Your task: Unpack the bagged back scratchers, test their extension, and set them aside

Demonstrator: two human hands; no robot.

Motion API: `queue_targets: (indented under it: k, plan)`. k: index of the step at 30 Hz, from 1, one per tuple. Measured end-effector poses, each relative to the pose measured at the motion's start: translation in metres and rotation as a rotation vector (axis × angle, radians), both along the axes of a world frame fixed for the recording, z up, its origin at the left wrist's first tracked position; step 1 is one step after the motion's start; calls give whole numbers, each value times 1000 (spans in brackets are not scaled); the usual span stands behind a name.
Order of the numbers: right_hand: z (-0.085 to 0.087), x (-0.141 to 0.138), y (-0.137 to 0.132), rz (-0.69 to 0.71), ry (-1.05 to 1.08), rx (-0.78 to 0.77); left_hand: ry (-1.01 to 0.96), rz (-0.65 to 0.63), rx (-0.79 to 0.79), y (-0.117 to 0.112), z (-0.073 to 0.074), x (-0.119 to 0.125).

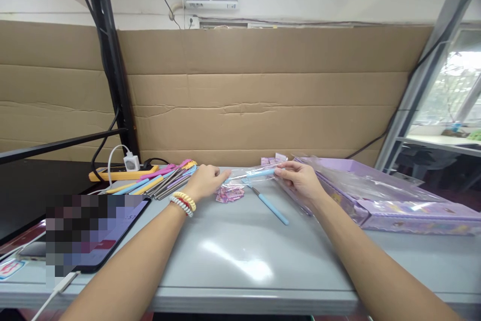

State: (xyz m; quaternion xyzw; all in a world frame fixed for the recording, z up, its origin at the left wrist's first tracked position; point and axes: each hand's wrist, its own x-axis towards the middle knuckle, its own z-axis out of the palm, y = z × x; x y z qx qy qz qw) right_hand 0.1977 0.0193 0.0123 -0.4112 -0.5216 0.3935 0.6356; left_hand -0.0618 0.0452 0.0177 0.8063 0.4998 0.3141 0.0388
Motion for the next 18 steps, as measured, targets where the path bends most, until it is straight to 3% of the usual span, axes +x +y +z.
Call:
queue_targets:
  k: [6, 18]
  plan:
    - [2, -1, -2, 26, -27, -10, -17, 15, 1, 2, 0, -2]
    - [8, 16, -1, -116, 74, -51, -6, 317, -38, 18, 4, -29]
